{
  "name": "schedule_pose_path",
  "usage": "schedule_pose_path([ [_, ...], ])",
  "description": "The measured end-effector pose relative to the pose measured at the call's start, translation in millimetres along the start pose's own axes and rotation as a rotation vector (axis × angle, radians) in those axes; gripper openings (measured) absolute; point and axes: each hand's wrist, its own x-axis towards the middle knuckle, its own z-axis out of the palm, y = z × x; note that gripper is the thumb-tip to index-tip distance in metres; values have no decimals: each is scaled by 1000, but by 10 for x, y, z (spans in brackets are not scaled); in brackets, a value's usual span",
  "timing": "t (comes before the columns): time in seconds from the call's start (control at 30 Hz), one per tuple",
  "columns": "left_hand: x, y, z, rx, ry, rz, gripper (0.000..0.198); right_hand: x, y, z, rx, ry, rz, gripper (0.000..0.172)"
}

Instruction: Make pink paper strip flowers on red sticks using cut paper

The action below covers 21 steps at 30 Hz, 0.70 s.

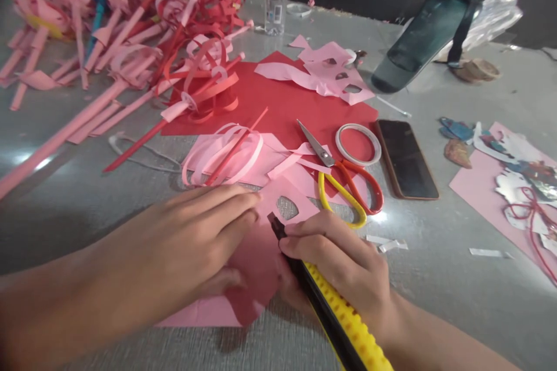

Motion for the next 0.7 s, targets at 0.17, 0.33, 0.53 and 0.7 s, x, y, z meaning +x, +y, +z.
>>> schedule_pose_path([
  [0.17, 4, -2, -26, 2, -39, 3, 38, -18, -40, 30, -48, -47, -41, 21],
  [0.33, 2, -18, -4, -29, -46, 11, 43, -22, -63, 30, -31, -107, -69, 22],
  [0.53, -7, -22, 3, -37, -37, 8, 26, -50, -92, 34, -46, -139, -94, 16],
  [0.7, 0, -29, 15, -25, -42, 17, 20, -82, -125, 26, -55, -149, -80, 25],
])
